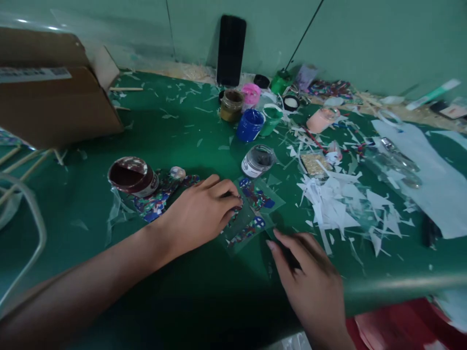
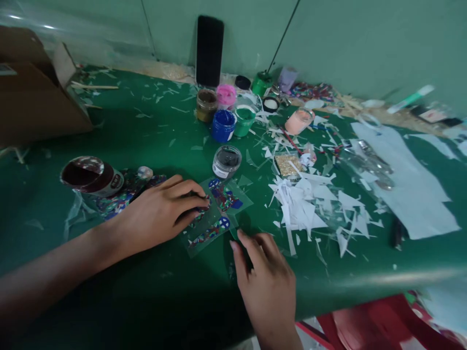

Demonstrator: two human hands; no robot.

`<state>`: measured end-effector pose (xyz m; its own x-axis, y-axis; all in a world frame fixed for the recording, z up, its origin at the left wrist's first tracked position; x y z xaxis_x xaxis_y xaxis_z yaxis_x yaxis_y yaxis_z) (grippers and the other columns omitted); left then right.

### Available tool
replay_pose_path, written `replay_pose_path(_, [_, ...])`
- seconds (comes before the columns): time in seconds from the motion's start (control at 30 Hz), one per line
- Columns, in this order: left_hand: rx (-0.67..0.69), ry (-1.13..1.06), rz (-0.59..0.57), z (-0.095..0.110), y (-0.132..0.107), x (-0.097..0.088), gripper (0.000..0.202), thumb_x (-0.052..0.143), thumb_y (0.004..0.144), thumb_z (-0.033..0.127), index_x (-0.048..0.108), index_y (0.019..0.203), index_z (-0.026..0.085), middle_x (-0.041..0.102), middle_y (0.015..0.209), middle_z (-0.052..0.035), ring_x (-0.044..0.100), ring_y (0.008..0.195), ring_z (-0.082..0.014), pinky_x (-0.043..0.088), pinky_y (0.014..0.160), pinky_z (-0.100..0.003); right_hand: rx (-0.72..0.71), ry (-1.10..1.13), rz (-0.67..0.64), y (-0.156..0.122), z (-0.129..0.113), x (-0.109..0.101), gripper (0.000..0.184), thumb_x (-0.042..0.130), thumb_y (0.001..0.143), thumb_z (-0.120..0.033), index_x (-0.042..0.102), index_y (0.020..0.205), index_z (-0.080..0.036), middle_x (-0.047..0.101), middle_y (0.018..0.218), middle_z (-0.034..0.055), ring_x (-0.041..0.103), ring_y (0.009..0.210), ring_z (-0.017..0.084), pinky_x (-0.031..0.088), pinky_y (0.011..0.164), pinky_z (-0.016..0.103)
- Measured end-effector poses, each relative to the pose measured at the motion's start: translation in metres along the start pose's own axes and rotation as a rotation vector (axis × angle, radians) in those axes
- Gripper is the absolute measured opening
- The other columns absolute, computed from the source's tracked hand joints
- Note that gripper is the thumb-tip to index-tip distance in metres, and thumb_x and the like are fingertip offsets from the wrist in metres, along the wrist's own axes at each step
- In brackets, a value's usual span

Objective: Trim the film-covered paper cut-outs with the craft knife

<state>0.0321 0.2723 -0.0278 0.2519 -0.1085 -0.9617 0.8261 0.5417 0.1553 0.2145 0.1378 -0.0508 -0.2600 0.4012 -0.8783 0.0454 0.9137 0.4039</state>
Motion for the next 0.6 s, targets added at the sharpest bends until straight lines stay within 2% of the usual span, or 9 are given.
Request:
replay_pose_path(0.1, [0.064,0.06,0.016,-0.001,0.0,0.0,0.017,0.06,0.091,0.022,0.074,0.101,0.02,0.063,0.13,-0.0086,0.058,0.115,-0.031,0.05,0.091,-0.047,-0.021,0.037,-0.025,0.003,0.002,-0.001,0.02,0.053,0.096,-0.026,0.07,0.098,-0.016,0.066,0.082,0.0032,0.066,0.071,0.014,0.048,0.062,0.024])
replay_pose_path(0.2, [0.11,0.033,-0.006,-0.005,0.0,0.0,0.023,0.056,0.092,0.02,0.071,0.11,0.021,0.059,0.139,-0.0058,0.054,0.126,-0.0291,0.047,0.098,-0.047,-0.005,0.076,-0.068,0.007,0.001,-0.003,0.022,0.051,0.097,-0.025,0.07,0.096,-0.015,0.067,0.082,0.0031,0.067,0.071,0.014,0.049,0.062,0.024])
replay_pose_path(0.3, [0.103,-0.004,-0.015,-0.009,0.0,0.001,0.028,0.053,0.094,0.019,0.068,0.117,0.023,0.062,0.136,-0.0027,0.057,0.123,-0.0256,0.048,0.097,-0.045,0.029,0.117,-0.102,0.011,0.0,-0.006,0.022,0.05,0.096,-0.024,0.069,0.092,-0.015,0.068,0.082,0.0028,0.068,0.072,0.013,0.049,0.061,0.022])
replay_pose_path(0.6, [0.061,0.006,0.0,-0.004,0.0,0.0,0.026,0.055,0.093,0.019,0.067,0.116,0.02,0.065,0.133,-0.0031,0.059,0.119,-0.0244,0.046,0.095,-0.042,0.02,0.2,-0.161,0.008,-0.003,-0.011,0.024,0.049,0.096,-0.025,0.071,0.089,-0.017,0.069,0.078,0.0015,0.069,0.067,0.01,0.049,0.059,0.019])
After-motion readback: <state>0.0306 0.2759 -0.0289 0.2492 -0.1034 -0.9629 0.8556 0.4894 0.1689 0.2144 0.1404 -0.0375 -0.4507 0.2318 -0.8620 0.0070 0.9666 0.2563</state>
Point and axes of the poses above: each hand's wrist, its own y-axis towards the middle knuckle, its own x-axis out of the palm, z = x × y, the point moved 1 cm from there along y, towards the middle knuckle
